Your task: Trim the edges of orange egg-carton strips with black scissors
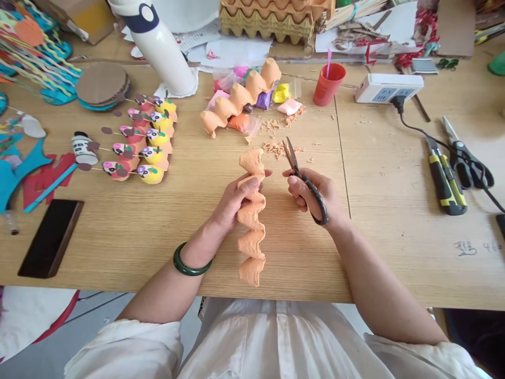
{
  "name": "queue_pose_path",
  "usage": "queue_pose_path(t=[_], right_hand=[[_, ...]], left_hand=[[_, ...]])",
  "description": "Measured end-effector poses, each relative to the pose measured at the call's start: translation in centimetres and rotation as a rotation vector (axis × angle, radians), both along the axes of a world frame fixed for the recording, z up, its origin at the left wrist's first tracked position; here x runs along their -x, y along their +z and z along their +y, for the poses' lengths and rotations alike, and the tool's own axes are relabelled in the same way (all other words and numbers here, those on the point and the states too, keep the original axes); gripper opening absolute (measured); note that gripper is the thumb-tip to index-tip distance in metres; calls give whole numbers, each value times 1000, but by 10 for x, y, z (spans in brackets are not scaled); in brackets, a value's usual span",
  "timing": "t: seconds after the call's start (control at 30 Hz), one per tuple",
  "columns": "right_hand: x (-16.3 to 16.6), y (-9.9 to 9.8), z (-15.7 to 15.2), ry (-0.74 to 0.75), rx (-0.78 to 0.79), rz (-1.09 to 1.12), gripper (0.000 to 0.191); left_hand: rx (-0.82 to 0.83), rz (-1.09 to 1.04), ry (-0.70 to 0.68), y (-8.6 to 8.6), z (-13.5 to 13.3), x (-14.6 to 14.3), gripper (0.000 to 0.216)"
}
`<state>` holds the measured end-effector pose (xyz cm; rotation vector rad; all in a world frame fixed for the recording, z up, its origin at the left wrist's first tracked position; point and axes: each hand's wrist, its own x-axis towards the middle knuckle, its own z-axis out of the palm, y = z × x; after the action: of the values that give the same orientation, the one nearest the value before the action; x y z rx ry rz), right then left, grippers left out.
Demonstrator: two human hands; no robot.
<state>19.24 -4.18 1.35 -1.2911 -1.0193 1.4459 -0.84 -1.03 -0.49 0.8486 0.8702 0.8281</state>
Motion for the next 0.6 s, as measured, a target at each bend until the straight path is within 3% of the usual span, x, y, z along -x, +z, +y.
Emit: queue_pose_path(t=[0.2, 0.43, 0.6], right_hand=[[6, -16, 3, 158, 136, 361, 45], [9, -19, 0, 357, 41, 571, 36], [6, -20, 4, 286, 65, 583, 34]], left_hand=[[-67, 63, 104, 0, 0, -3, 55], [-225, 107, 75, -1, -3, -7, 54], [-285, 177, 115, -2, -2, -8, 60]])
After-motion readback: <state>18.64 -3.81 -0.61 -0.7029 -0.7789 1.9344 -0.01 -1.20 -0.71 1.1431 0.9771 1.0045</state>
